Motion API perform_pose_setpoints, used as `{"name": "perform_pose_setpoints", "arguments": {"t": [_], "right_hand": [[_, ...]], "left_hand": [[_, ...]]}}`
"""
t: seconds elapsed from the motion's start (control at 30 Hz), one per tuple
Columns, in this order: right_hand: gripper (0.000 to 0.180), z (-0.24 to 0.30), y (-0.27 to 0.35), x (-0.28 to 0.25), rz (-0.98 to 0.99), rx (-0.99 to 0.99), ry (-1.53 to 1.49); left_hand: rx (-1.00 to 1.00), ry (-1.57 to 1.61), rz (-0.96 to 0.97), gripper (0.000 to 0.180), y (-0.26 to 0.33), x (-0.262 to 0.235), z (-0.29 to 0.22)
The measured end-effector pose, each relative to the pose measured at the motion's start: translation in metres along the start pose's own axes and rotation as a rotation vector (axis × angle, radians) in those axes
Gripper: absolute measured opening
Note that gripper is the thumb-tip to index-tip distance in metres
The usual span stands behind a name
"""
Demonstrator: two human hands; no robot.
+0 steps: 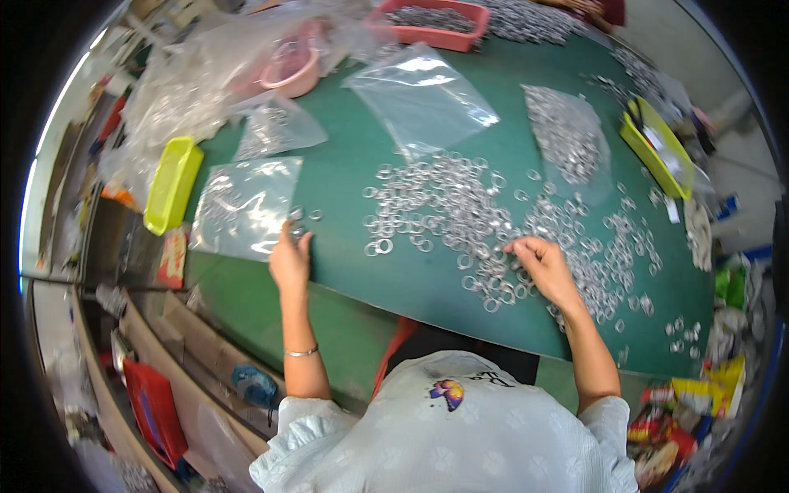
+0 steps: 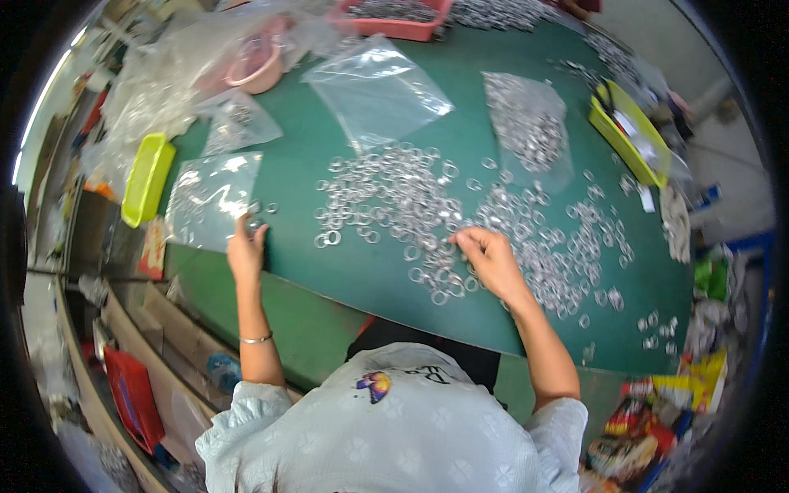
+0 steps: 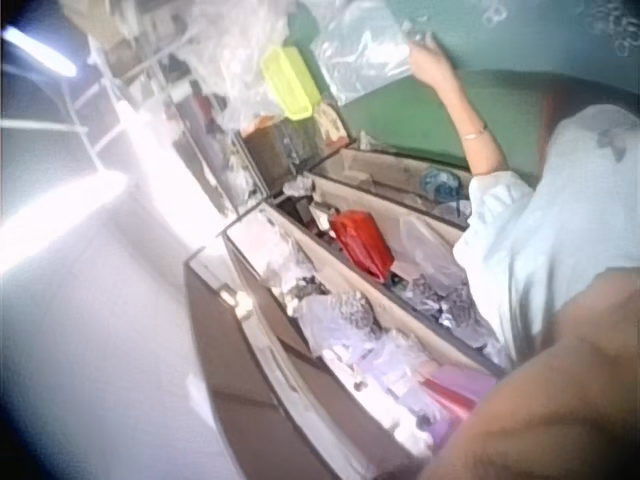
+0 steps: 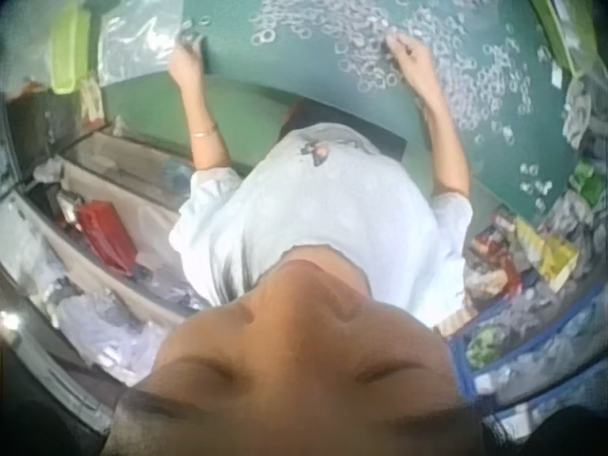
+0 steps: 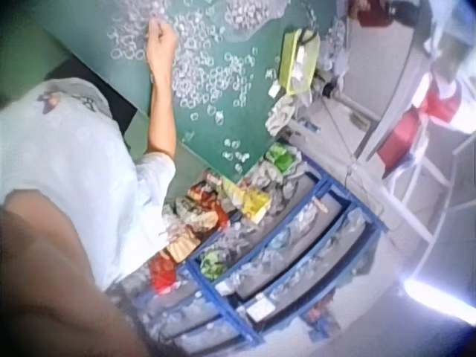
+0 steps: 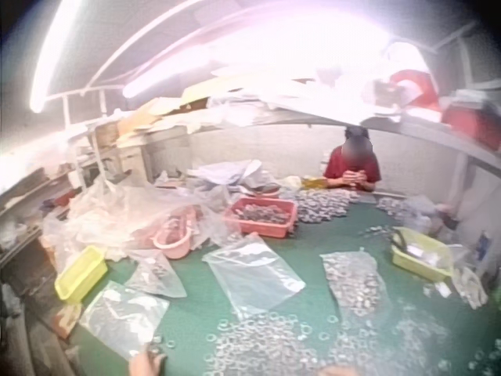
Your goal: The person picks up metal rings from a large pile on a table, sorts through them by hand, and places them into a plastic bag.
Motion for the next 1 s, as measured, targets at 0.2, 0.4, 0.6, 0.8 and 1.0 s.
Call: {"name": "perform_pose_setpoints", "arguments": {"t": [0.2, 0.4, 0.6, 0.8, 1.0], "right_hand": [[0.013, -0.033, 0.038, -0.031, -0.263, 0.020, 0.208], [0.017, 0.005, 0.027, 0.010, -0.231, -0.219, 0.674], [0.016, -0.007, 0.024, 0.003, -0.179, -0.166, 0.607], [0.023, 0.007, -0.011, -0.003, -0.313, -0.204, 0.600], [0.018, -0.018, -0.036, -0.009, -0.237, -0.175, 0.662]], "left_hand": [[-0.026, 1.186, 0.221, 0.017, 0.036, 0.008, -0.029], [0.534, 0.686, 0.533, 0.018, 0.110, 0.031, -0.164], [0.717, 0.371, 0.427, 0.021, 0.106, 0.045, -0.216], [0.685, 0.467, 0.409, 0.013, 0.101, 0.040, -0.215], [0.331, 0.331, 0.135, 0.012, 0.048, 0.004, -0.118]]}}
Point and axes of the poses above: each hand's wrist, its own y-axis away from the middle knuckle, its own x-axis out of the palm, z = x × y, the point moved 3 cm from there along -y, towards the middle knuckle, and after that the axes turned 9 degrees about z, right-handed, at the moved point
